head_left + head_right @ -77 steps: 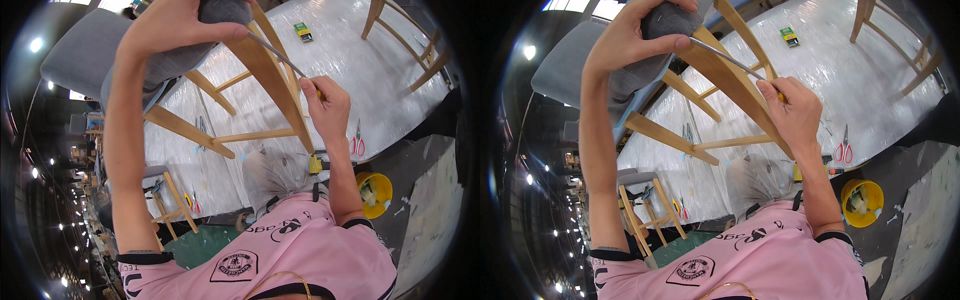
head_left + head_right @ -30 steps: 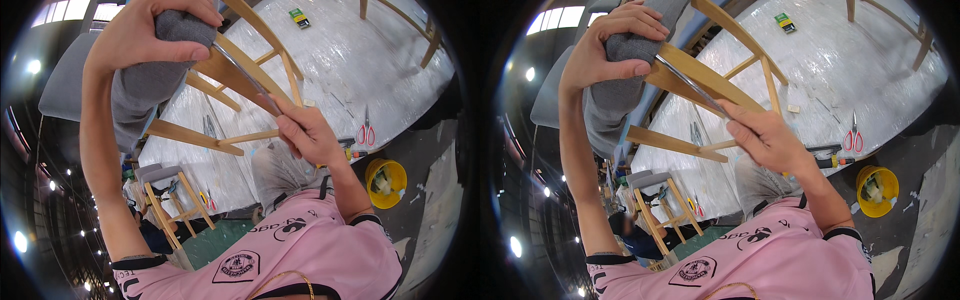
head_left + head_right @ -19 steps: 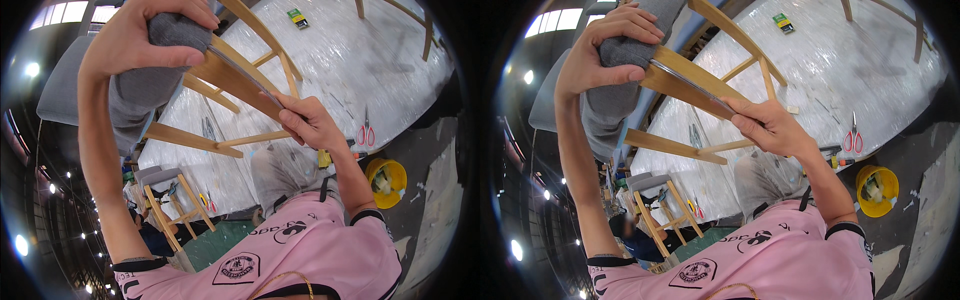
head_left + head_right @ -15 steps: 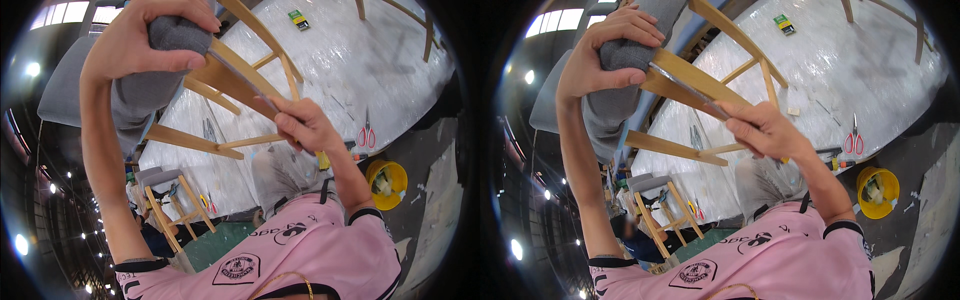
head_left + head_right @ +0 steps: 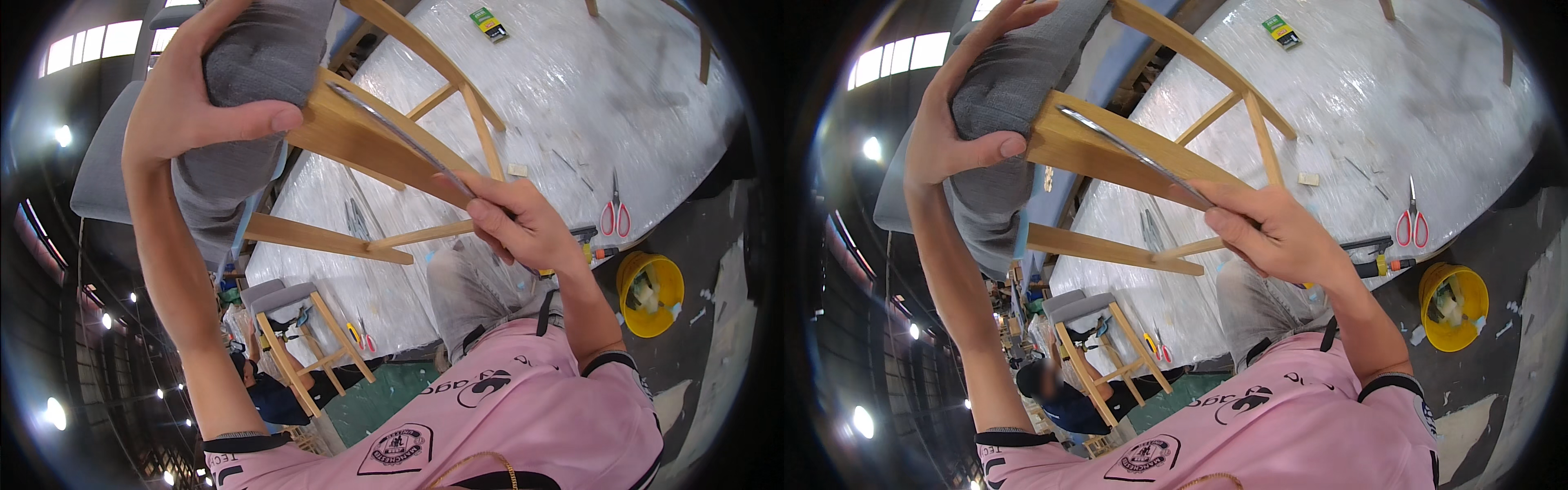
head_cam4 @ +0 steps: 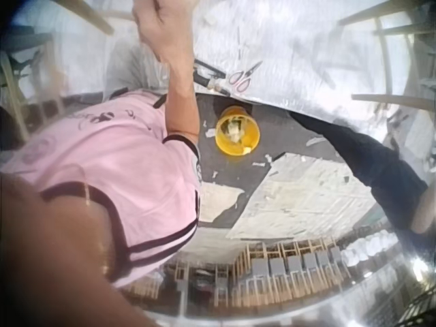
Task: The person wraps gray fabric around a wooden chair seat, trims excess with scissors, and secures the fabric using a staple gun. The person repeatedly adjusts the fabric and staples it to the underside of the seat.
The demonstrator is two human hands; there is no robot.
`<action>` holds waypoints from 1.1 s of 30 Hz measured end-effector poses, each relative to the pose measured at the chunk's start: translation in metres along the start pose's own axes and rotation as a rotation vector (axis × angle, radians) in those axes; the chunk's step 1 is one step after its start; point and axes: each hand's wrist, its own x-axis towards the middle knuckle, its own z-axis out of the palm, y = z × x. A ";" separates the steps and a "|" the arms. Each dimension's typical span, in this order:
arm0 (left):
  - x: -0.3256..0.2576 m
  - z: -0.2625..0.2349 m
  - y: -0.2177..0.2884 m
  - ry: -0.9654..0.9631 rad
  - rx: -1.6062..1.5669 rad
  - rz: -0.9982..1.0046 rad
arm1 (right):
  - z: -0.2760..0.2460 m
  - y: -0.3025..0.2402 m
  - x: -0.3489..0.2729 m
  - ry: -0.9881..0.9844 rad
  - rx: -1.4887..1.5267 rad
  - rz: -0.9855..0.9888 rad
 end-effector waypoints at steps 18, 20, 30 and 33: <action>0.008 -0.014 -0.011 -0.134 -0.038 0.167 | 0.007 -0.011 0.007 0.093 -0.140 -0.053; 0.017 0.006 -0.005 0.099 -0.168 0.049 | 0.009 -0.009 -0.002 0.147 -0.198 -0.012; 0.008 0.020 -0.021 0.302 -0.282 -0.016 | 0.025 -0.014 0.021 0.381 -0.570 -0.113; -0.019 0.020 0.006 0.300 -0.250 -0.077 | 0.034 -0.027 0.024 0.345 -0.598 -0.160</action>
